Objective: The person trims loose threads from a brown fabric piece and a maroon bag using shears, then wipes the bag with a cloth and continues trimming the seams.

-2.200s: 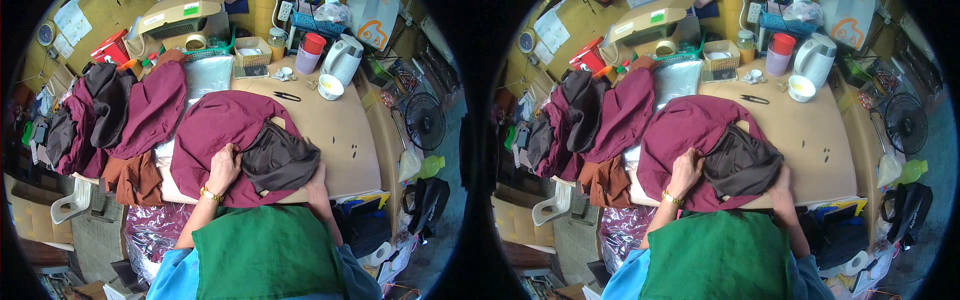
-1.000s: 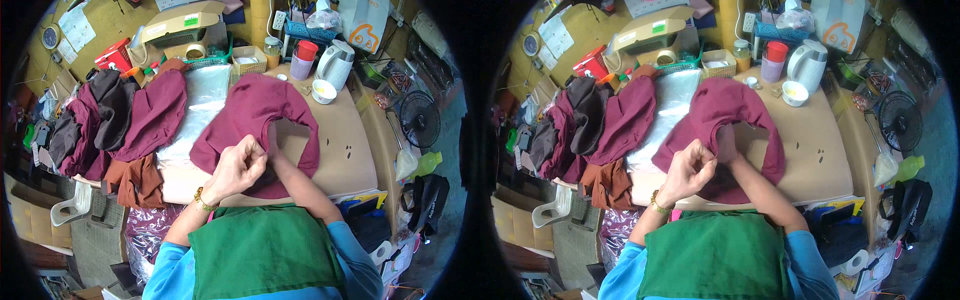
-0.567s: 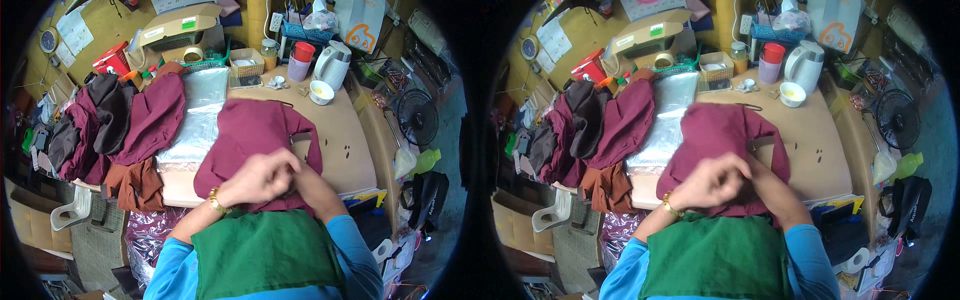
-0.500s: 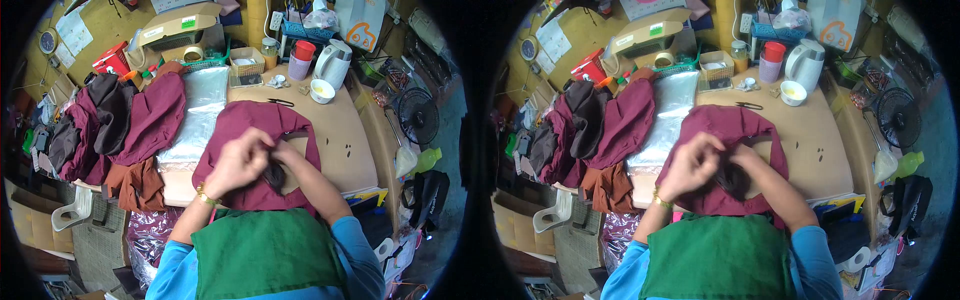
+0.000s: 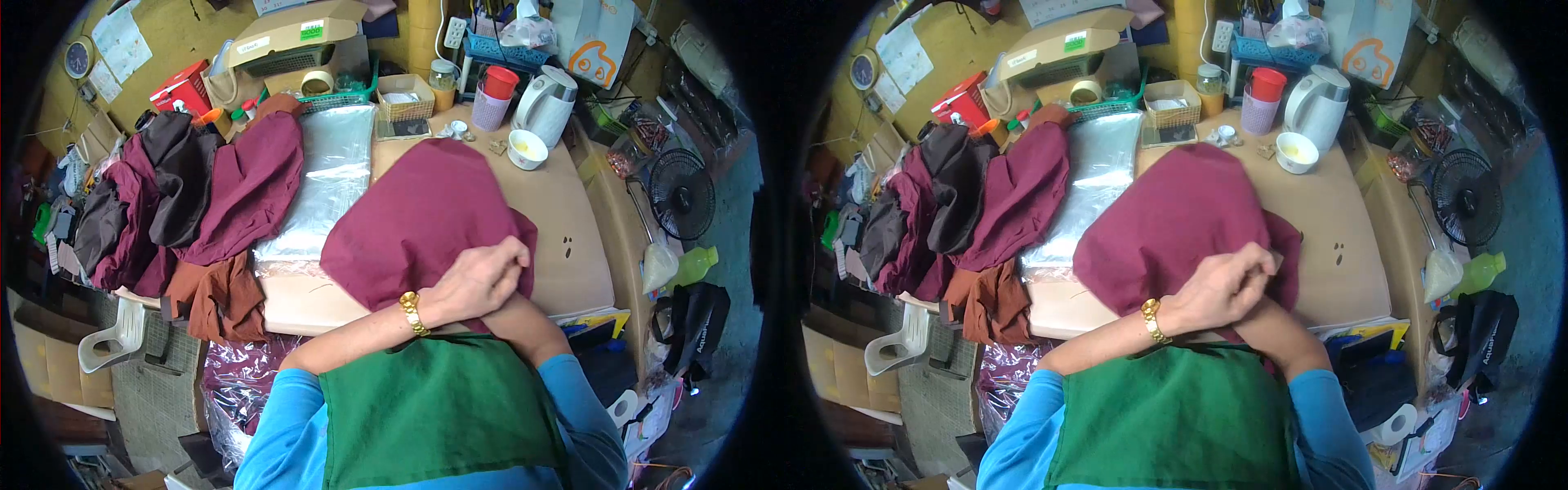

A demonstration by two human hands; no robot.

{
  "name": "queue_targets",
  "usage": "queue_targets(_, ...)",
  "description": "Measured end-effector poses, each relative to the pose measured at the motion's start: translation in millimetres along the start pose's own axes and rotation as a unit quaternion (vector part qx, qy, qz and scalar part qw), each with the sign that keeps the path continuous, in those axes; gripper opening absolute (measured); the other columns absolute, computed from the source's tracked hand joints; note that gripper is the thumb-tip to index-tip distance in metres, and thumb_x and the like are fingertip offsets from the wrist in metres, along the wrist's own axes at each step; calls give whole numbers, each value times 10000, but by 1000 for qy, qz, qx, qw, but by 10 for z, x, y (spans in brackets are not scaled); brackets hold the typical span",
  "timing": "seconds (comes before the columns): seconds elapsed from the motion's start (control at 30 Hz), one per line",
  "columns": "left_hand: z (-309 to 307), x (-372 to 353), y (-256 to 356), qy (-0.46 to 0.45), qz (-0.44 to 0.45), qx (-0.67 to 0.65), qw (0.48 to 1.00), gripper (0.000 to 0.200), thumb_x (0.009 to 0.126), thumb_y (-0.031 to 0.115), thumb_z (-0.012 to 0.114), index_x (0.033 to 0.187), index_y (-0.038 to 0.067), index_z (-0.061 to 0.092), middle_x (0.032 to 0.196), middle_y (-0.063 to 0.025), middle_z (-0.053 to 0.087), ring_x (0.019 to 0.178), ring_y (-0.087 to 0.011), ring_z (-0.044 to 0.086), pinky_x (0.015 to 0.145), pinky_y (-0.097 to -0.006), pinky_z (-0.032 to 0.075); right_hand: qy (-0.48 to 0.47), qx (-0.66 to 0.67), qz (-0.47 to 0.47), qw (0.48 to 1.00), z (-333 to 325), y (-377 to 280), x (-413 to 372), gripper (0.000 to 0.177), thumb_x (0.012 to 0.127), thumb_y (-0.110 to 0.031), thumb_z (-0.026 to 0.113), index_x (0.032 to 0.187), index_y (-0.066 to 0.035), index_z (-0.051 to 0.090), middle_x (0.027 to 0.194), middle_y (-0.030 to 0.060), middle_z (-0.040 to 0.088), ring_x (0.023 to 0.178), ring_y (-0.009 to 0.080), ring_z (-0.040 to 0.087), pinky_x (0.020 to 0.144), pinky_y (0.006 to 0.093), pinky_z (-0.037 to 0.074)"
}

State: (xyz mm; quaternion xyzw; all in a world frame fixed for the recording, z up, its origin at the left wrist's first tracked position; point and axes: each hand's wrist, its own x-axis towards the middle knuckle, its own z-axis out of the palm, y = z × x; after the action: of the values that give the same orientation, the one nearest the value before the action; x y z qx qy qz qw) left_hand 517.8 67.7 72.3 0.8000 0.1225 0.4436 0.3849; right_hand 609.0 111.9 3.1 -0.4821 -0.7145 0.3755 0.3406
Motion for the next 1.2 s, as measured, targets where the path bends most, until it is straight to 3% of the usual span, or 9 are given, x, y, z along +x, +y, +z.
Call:
queue_targets(0.13, -652, 23, 408, -6, 114, 177, 978, 340, 860, 77, 700, 1165, 37, 553, 1033, -147, 645, 967, -328, 625, 888, -424, 479, 65, -6, 13, 998, -526, -185, 63, 216, 903, -105, 599, 1078, 13, 554, 1097, 167, 619, 1005, 283, 597, 880, 422, 493)
queue_targets(0.23, -1373, -452, 303, 195, -68, 289, 935, 518, 848, 145, 729, 1298, 25, 502, 1268, -204, 540, 1215, -361, 505, 1049, -462, 401, 88, 34, 0, 996, -935, -360, -15, 223, 902, -105, 599, 1085, 14, 554, 1107, 169, 617, 1014, 282, 596, 882, 422, 493)
queue_targets(0.4, -1059, -1144, -426, 78, -321, -202, 922, 922, 904, 255, 743, 1587, 88, 147, 1571, -185, 293, 1419, -306, 352, 1156, -431, 333, 87, 40, 14, 995, -985, -324, -199, 233, 901, -105, 600, 1097, 14, 554, 1123, 173, 615, 1029, 281, 594, 887, 423, 493)
queue_targets(0.67, -804, -1128, -537, 86, -251, -233, 936, 962, 936, 299, 709, 1610, 130, 44, 1621, -162, 198, 1440, -236, 306, 1067, -385, 435, 64, 42, 14, 997, -449, -80, -155, 251, 900, -104, 601, 1116, 14, 554, 1149, 178, 611, 1053, 279, 592, 893, 424, 492)
queue_targets(0.83, -874, -1096, -550, 212, -289, -421, 834, 932, 952, 290, 674, 1607, 105, 37, 1615, -147, 212, 1460, -232, 274, 1147, -373, 337, 81, 58, 24, 995, -334, -104, -318, 262, 899, -104, 602, 1128, 15, 554, 1165, 182, 608, 1068, 278, 591, 898, 425, 492)
queue_targets(0.9, -797, -1188, -557, 91, -303, -163, 935, 976, 921, 245, 712, 1605, 103, 31, 1624, -147, 190, 1463, -243, 280, 1193, -399, 258, 108, 66, 28, 992, -391, -106, -384, 267, 899, -104, 602, 1133, 15, 554, 1172, 183, 607, 1075, 277, 590, 899, 425, 492)
queue_targets(1.0, -613, -1145, -378, 64, -236, -198, 949, 1052, 883, 184, 750, 1605, 120, -12, 1630, -152, 177, 1464, -257, 290, 1193, -401, 260, 145, 85, 27, 985, -517, -98, -376, 274, 899, -104, 603, 1140, 15, 554, 1181, 185, 606, 1084, 277, 589, 902, 426, 492)
queue_targets(1.13, -743, -1119, -555, 196, -259, -159, 933, 547, 885, 100, 734, 1393, 67, 536, 1550, -155, 332, 1421, -249, 362, 1138, -380, 350, 174, 109, 15, 979, -597, -50, -306, 283, 898, -104, 604, 1149, 15, 554, 1194, 188, 604, 1096, 276, 588, 905, 426, 492)
queue_targets(1.2, -819, -1099, -566, 260, -322, -220, 884, 61, 925, 64, 683, 940, 9, 705, 1406, -157, 497, 1287, -206, 492, 994, -351, 454, 200, 125, 15, 972, -677, 7, -243, 287, 898, -104, 604, 1154, 15, 554, 1201, 189, 603, 1102, 275, 588, 907, 426, 492)
